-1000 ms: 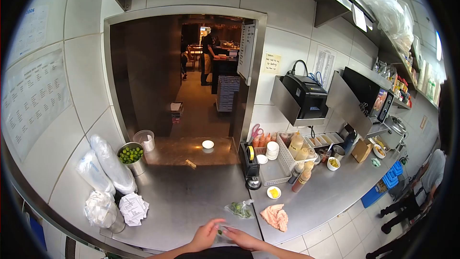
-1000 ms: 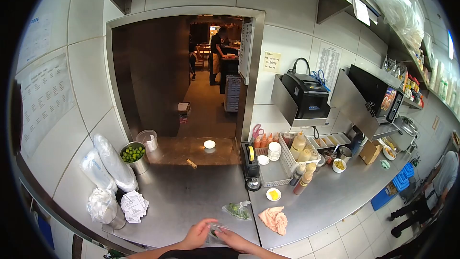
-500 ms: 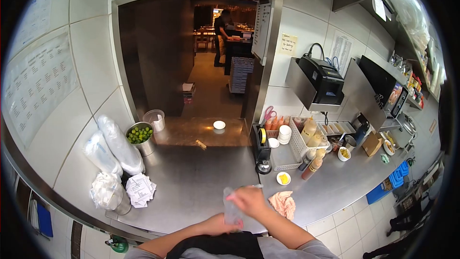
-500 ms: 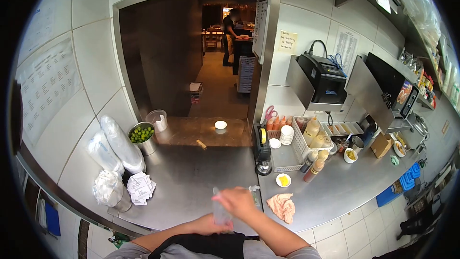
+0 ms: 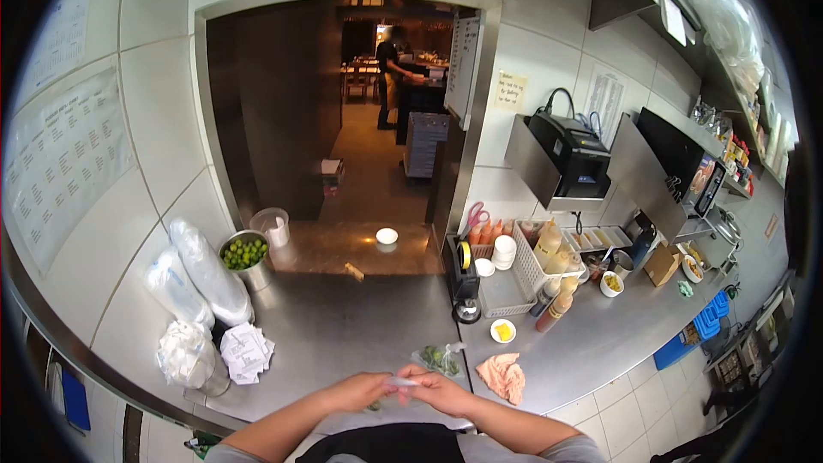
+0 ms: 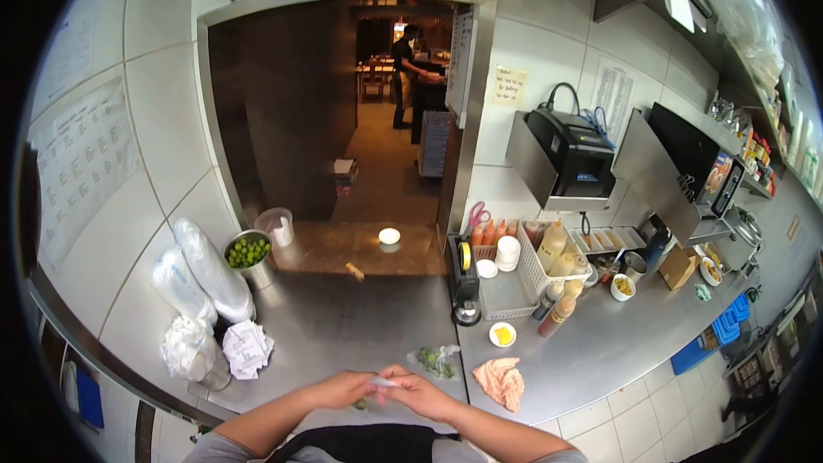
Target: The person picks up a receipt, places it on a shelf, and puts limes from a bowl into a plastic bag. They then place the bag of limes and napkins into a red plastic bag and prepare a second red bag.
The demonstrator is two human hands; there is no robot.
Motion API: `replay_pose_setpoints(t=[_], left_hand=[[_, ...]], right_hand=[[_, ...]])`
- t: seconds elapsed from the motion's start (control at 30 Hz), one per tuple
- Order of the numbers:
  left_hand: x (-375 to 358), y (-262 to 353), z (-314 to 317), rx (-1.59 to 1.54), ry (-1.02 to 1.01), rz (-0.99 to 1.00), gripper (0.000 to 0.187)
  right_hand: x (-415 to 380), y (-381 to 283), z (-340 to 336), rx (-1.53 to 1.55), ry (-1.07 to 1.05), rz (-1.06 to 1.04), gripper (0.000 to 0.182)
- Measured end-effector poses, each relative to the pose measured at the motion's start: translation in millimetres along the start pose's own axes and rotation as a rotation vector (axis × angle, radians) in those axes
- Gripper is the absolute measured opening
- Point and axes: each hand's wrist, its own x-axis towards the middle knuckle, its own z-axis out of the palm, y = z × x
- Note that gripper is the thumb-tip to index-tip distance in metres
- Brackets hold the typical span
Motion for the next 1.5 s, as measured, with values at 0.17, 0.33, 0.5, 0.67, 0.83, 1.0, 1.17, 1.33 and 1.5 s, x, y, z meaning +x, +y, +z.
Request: replay_pose_setpoints(t=[0.17,0.33,0.5,0.67,0.83,1.0,1.17,1.33,1.5], left_hand=[[1.7,27.1,-10.5,0.335,0.043,-0.066,0.025],[5.3,22.9,-6.7,0.176,0.103,-0.029,0.025],[-3.6,35.1,-18.3,0.274,0.086,-0.085,0.024],[-13.3,27.0,-32.7,0.119,-0.014,-0.133,0.021],[-9.0,21.1,-10.3,0.242,0.059,0.047,0.019],[-10.5,26.0,-22.0,0.263,0.028,0.019,0.019],[-1.7,47.5,-3.5,-0.853,-0.172,-0.121,0.018],[52.1,15.9,14.7,-0.697,0.566,-0.110,0.012],[41.3,21.8,33.6,-0.115,0.747,-0.065,0.014]], right_hand=[[-0.5,-12.1,-10.8,-0.593,0.163,-0.118,0.037],[-6.5,4.1,-5.0,-0.319,0.054,-0.078,0.032],[-16.9,-20.2,-12.2,-1.287,0.302,-0.054,0.024],[-25.5,19.4,-29.4,-0.409,-0.015,-0.168,0.029],[-14.2,-3.0,-4.4,-0.968,0.279,-0.208,0.030],[-26.2,-12.0,-4.2,-1.303,0.327,-0.200,0.027],[-23.3,-1.9,-19.3,-1.083,0.401,-0.132,0.021],[7.7,60.2,29.5,-0.468,0.542,-0.151,0.020],[-16.1,24.3,11.7,-0.902,0.458,-0.109,0.015]])
